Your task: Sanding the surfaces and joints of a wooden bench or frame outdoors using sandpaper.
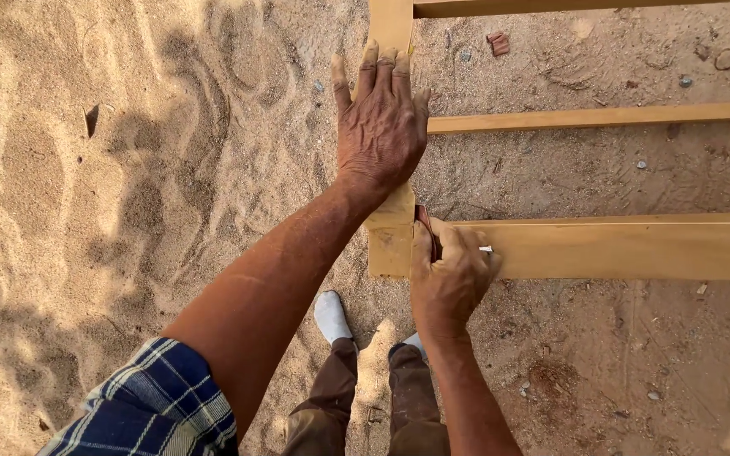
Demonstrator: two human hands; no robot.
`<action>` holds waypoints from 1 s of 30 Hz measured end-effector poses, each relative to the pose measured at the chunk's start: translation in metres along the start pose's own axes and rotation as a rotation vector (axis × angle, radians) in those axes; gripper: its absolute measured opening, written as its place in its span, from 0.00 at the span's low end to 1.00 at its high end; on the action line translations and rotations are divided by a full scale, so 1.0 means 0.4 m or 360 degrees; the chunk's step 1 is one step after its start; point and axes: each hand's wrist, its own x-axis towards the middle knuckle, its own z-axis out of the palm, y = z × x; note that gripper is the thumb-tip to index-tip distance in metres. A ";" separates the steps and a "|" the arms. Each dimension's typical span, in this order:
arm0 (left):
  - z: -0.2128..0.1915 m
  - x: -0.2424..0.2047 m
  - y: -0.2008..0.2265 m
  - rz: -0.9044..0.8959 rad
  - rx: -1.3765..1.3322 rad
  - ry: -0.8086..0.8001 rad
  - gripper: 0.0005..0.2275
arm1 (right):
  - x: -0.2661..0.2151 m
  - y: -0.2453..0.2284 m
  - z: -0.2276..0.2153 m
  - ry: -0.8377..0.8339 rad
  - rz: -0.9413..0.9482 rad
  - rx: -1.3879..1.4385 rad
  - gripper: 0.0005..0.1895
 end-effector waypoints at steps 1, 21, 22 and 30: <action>-0.004 0.004 0.003 -0.0001 0.0020 -0.0017 0.26 | -0.008 0.006 -0.003 0.0004 0.0002 0.0027 0.10; -0.002 0.008 0.007 -0.0011 0.0015 -0.0087 0.27 | -0.029 0.006 -0.013 -0.0022 0.0022 -0.0092 0.10; 0.013 0.004 0.004 0.0045 0.0025 -0.0004 0.26 | -0.058 0.017 -0.025 -0.0114 0.0140 -0.0032 0.10; -0.010 0.006 0.008 -0.0036 0.0025 -0.0109 0.26 | -0.038 -0.002 -0.011 -0.0066 0.0126 0.0023 0.10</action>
